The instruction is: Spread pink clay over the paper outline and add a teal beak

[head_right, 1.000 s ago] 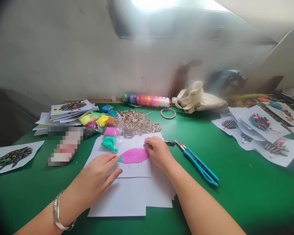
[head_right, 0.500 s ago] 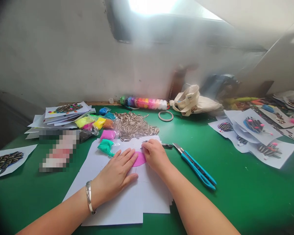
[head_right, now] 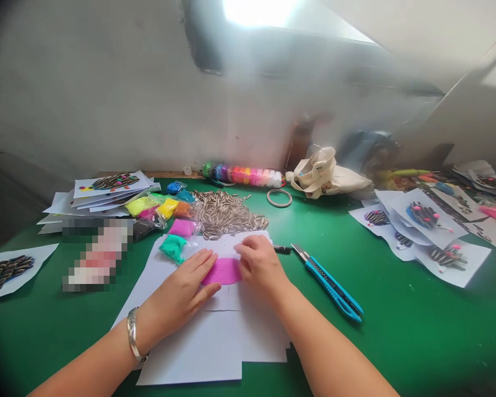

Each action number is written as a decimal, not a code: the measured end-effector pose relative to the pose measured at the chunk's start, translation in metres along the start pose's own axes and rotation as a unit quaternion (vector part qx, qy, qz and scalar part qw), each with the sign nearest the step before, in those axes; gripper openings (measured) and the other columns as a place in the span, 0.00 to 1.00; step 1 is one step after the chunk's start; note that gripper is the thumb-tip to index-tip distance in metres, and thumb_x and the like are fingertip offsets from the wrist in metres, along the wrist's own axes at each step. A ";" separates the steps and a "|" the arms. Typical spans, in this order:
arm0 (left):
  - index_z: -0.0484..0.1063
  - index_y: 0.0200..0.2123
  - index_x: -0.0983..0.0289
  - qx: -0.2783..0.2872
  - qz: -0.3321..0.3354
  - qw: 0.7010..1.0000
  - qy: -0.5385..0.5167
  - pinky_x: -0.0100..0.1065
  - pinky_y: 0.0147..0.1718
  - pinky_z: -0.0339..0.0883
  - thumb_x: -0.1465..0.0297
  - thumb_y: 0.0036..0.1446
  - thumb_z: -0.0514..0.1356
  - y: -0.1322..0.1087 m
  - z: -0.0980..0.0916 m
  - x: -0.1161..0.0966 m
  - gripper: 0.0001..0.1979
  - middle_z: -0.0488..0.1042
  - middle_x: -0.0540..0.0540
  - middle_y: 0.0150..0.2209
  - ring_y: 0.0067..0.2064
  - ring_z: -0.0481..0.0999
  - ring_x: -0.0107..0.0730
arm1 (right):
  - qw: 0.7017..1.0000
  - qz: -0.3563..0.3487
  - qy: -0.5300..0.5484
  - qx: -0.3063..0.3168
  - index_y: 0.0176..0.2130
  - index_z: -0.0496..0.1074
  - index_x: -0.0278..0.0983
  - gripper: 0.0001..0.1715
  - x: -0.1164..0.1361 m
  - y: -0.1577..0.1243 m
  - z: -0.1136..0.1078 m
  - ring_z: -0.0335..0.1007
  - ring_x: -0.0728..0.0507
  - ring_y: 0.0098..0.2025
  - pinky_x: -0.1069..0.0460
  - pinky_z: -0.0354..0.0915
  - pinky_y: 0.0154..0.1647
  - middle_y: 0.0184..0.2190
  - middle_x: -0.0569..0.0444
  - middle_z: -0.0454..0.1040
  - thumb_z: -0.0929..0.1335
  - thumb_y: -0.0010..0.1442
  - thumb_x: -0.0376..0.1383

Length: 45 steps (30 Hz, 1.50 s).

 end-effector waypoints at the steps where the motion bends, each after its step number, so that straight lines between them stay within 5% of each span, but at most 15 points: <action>1: 0.64 0.60 0.70 0.002 -0.003 1.000 -0.001 0.52 0.60 0.63 0.60 0.65 0.55 0.000 -0.001 0.003 0.25 0.68 0.67 0.60 0.63 0.64 0.52 | 1.000 -0.017 -0.011 0.008 0.44 0.77 0.38 0.19 0.005 0.000 -0.001 0.65 0.42 0.42 0.47 0.63 0.44 0.40 0.48 0.73 0.65 0.56 0.24; 7: 0.66 0.58 0.72 0.029 -0.019 0.999 0.005 0.55 0.60 0.62 0.62 0.65 0.56 0.004 -0.005 0.009 0.24 0.69 0.67 0.59 0.63 0.63 0.55 | 0.990 -0.028 -0.088 0.107 0.36 0.78 0.39 0.12 0.025 0.001 0.003 0.62 0.42 0.40 0.47 0.58 0.42 0.37 0.50 0.74 0.67 0.55 0.26; 16: 0.67 0.58 0.71 0.054 -0.024 0.998 0.005 0.52 0.60 0.62 0.64 0.64 0.57 0.005 -0.009 0.008 0.23 0.68 0.67 0.59 0.64 0.62 0.54 | 0.999 0.015 0.009 0.049 0.46 0.76 0.42 0.22 0.008 -0.002 0.001 0.64 0.43 0.41 0.47 0.59 0.44 0.40 0.51 0.74 0.63 0.57 0.25; 23: 0.66 0.58 0.71 0.042 -0.022 0.999 -0.020 0.53 0.62 0.59 0.63 0.63 0.57 0.003 -0.006 0.011 0.24 0.67 0.67 0.60 0.64 0.62 0.53 | 0.987 -0.008 -0.080 0.140 0.38 0.79 0.41 0.10 0.030 0.006 0.006 0.63 0.42 0.40 0.47 0.56 0.41 0.38 0.50 0.73 0.67 0.59 0.33; 31: 0.66 0.58 0.66 0.037 -0.026 0.999 -0.009 0.53 0.60 0.63 0.62 0.62 0.59 -0.001 -0.007 0.009 0.24 0.67 0.65 0.60 0.64 0.63 0.53 | 0.998 0.014 -0.036 0.050 0.47 0.77 0.43 0.19 0.022 0.002 -0.022 0.65 0.42 0.40 0.45 0.61 0.45 0.38 0.51 0.73 0.62 0.61 0.30; 37: 0.65 0.59 0.71 0.077 -0.038 0.996 0.011 0.55 0.59 0.63 0.61 0.60 0.61 -0.004 -0.011 0.001 0.29 0.64 0.70 0.62 0.64 0.61 0.56 | 0.989 -0.001 -0.063 0.135 0.52 0.74 0.46 0.19 0.038 -0.013 -0.043 0.65 0.39 0.47 0.42 0.62 0.49 0.47 0.49 0.73 0.65 0.63 0.34; 40: 0.65 0.59 0.71 0.085 -0.040 0.995 0.012 0.55 0.59 0.63 0.61 0.60 0.61 -0.003 -0.013 -0.002 0.29 0.64 0.70 0.62 0.65 0.61 0.57 | 0.981 -0.026 -0.110 0.155 0.53 0.73 0.44 0.19 0.041 -0.022 -0.035 0.62 0.33 0.55 0.37 0.59 0.54 0.57 0.45 0.68 0.66 0.63 0.43; 45: 0.65 0.59 0.71 0.081 -0.040 0.996 0.013 0.55 0.59 0.62 0.61 0.59 0.61 -0.003 -0.010 0.000 0.29 0.64 0.70 0.62 0.65 0.60 0.57 | 0.972 -0.038 -0.148 0.179 0.52 0.73 0.41 0.21 0.041 -0.026 -0.021 0.61 0.30 0.58 0.34 0.57 0.55 0.59 0.44 0.68 0.67 0.62 0.46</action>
Point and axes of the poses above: each hand's wrist, its own y-axis towards the middle knuckle, its own z-axis out of the palm, x = y × z, the point moved 2 cm from there along y, towards the middle knuckle
